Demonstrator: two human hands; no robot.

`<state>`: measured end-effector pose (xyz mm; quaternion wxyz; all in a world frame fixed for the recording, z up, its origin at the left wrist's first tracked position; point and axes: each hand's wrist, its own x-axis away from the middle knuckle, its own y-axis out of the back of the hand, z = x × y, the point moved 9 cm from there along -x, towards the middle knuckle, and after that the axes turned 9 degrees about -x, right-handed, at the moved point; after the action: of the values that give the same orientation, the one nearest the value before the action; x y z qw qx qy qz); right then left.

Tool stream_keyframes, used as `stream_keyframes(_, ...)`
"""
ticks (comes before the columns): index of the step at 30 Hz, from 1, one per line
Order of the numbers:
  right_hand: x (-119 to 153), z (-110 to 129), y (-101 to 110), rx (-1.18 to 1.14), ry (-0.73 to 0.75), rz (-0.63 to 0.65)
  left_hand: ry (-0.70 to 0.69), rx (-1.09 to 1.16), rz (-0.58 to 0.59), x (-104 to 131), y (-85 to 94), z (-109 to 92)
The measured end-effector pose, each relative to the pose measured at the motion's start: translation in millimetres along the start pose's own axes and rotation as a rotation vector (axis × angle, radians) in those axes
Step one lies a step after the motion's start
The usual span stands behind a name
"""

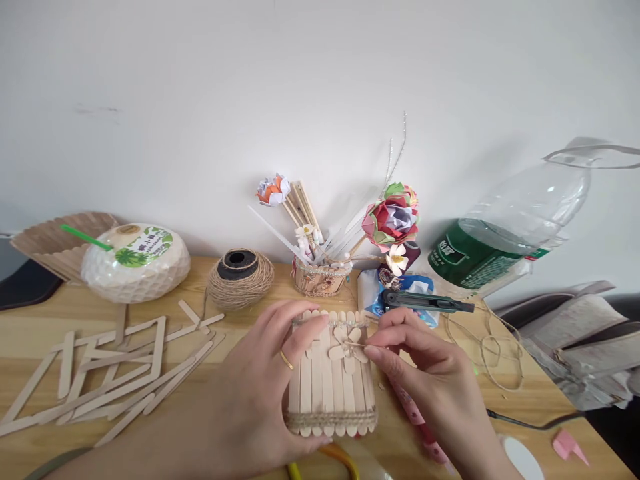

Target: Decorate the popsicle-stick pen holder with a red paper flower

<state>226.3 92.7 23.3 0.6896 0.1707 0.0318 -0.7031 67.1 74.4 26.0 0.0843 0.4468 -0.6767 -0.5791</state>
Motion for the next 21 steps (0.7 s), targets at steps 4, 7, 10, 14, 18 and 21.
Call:
stream_keyframes(4, 1, 6, 1, 0.055, 0.004, 0.0, -0.008, -0.005, -0.003, 0, 0.8, -1)
stream_keyframes(7, 3, 8, 0, 0.076, -0.034, -0.007, -0.007, -0.004, -0.007, -1, 0.9, -1)
stream_keyframes(10, 4, 7, 0, 0.083, -0.07, -0.022, -0.01, -0.012, -0.013, -1, 1.1, -1)
stream_keyframes(14, 5, -3, -3, 0.034, -0.11, -0.02, 0.006, -0.053, -0.025, 0, 1.5, 1)
stream_keyframes(18, 5, -19, -10, -0.093, -0.206, 0.0, 0.024, -0.097, -0.056, -2, 2.6, 4)
stream_keyframes(21, 8, -30, -15, -0.247, -0.314, 0.002, 0.031, -0.128, -0.076, -3, 2.0, 6)
